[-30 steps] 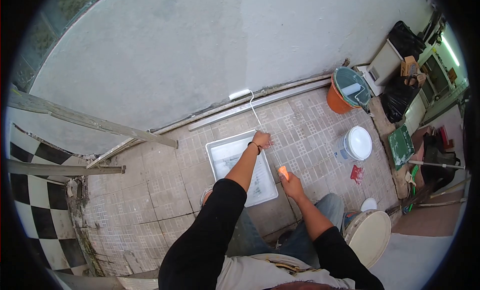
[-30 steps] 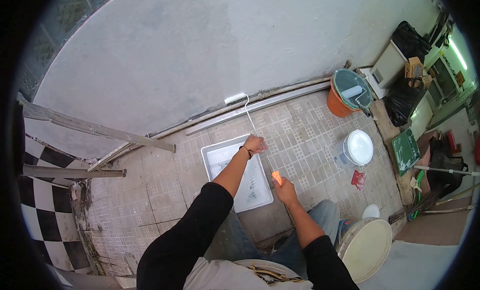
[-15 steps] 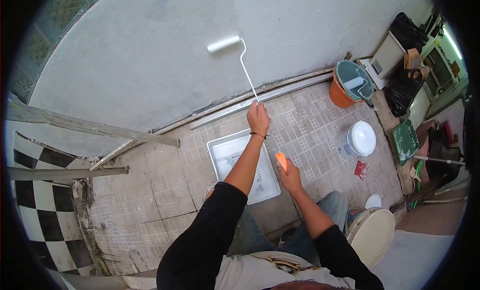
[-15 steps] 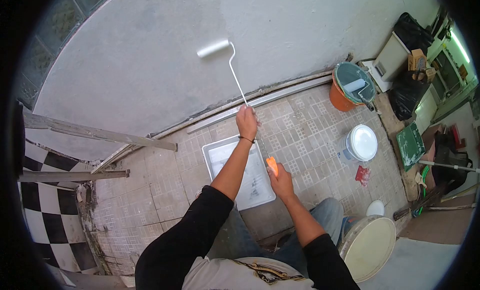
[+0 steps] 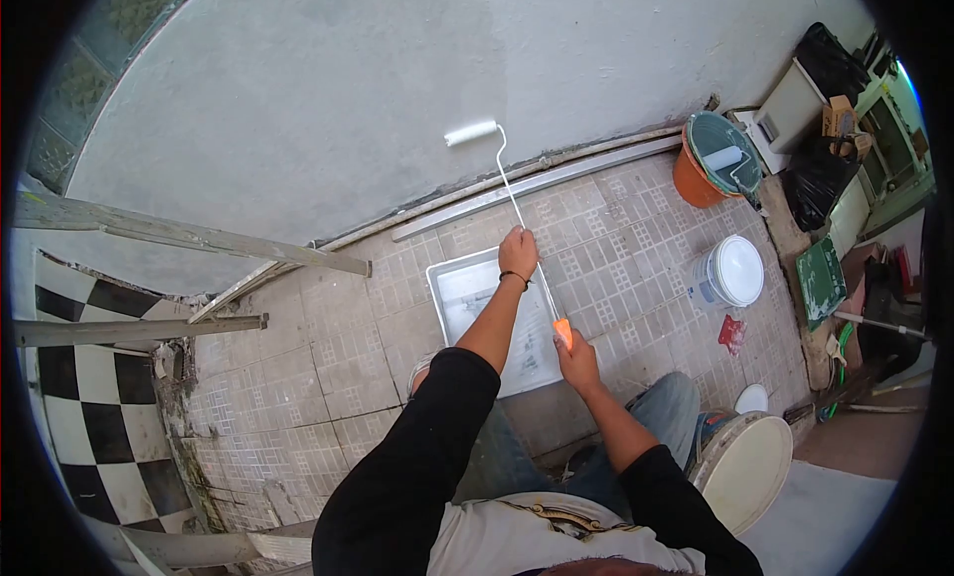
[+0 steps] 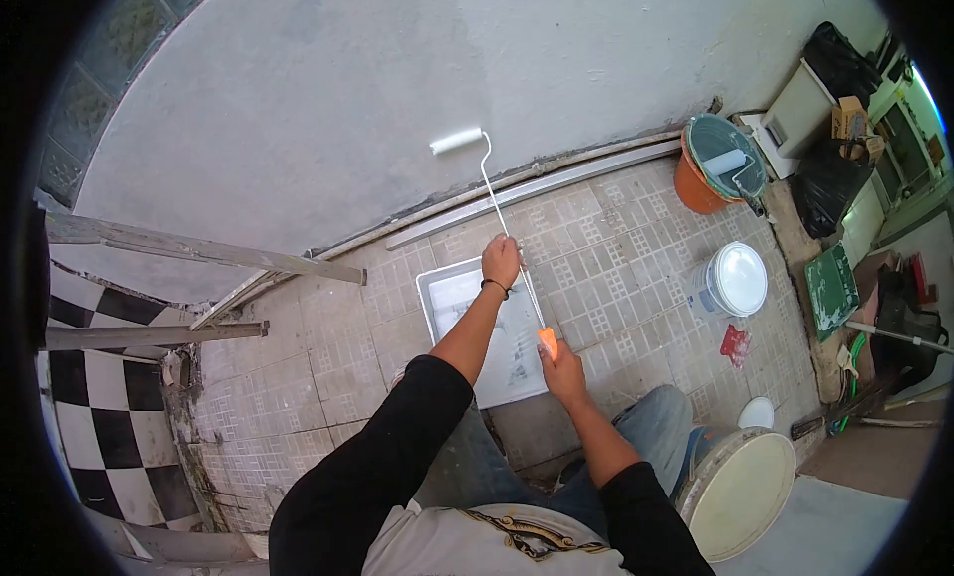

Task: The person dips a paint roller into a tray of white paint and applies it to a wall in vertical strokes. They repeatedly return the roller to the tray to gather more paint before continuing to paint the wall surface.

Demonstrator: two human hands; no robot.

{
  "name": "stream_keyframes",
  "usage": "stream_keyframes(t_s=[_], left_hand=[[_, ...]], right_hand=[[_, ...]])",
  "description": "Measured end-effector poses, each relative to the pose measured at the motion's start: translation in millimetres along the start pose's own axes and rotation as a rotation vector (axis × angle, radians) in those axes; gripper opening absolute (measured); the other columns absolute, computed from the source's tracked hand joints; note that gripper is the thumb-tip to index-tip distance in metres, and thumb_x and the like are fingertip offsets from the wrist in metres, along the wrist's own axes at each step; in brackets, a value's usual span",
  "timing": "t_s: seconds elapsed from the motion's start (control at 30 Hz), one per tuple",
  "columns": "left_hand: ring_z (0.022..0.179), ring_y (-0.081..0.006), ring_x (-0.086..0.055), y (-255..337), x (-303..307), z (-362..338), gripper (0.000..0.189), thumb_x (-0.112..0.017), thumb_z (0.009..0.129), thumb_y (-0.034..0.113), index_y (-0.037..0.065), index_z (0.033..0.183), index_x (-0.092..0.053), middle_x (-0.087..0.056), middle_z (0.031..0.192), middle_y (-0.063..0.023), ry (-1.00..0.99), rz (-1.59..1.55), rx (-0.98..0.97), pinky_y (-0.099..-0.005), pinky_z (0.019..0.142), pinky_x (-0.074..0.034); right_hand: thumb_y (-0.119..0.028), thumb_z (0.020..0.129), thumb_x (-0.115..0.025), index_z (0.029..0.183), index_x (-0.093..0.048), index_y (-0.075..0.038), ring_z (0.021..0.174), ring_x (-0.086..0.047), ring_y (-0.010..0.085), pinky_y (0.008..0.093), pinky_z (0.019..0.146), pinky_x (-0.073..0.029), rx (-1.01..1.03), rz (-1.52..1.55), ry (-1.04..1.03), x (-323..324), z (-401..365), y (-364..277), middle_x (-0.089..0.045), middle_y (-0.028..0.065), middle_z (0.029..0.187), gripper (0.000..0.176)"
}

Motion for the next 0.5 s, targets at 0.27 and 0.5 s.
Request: stream_keyframes(t_s=[0.27, 0.5], left_hand=[[0.057, -0.0278, -0.066, -56, -23, -18, 0.033, -0.038, 0.089, 0.023, -0.003, 0.085, -0.059, -0.065, 0.070, -0.0190, -0.183, -0.009, 0.383, -0.0383, 0.065, -0.052], [0.057, -0.0300, -0.064, -85, -53, -14, 0.015, -0.046, 0.087, 0.014, 0.000, 0.092, -0.049, -0.060, 0.072, -0.0175, -0.483, -0.269, 0.576, -0.0341, 0.035, -0.040]], right_hand=[[-0.036, 0.090, -0.056, 0.094, -0.059, 0.001, 0.083, -0.063, 0.0429, 0.0464, 0.071, -0.049, -0.111, -0.105, -0.032, -7, -7, 20, -0.064, 0.0262, 0.084, 0.037], [-0.036, 0.090, -0.056, 0.096, -0.060, 0.001, 0.085, -0.063, 0.0427, 0.0463, 0.074, -0.049, -0.111, -0.096, -0.041, 0, -8, 15, -0.064, 0.0266, 0.085, 0.038]])
Point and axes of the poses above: each hand's wrist, its own z-axis towards the middle knuckle, its own x-axis out of the back of the hand, y = z × x, the point moved 10 cm from there along z, towards the middle knuckle
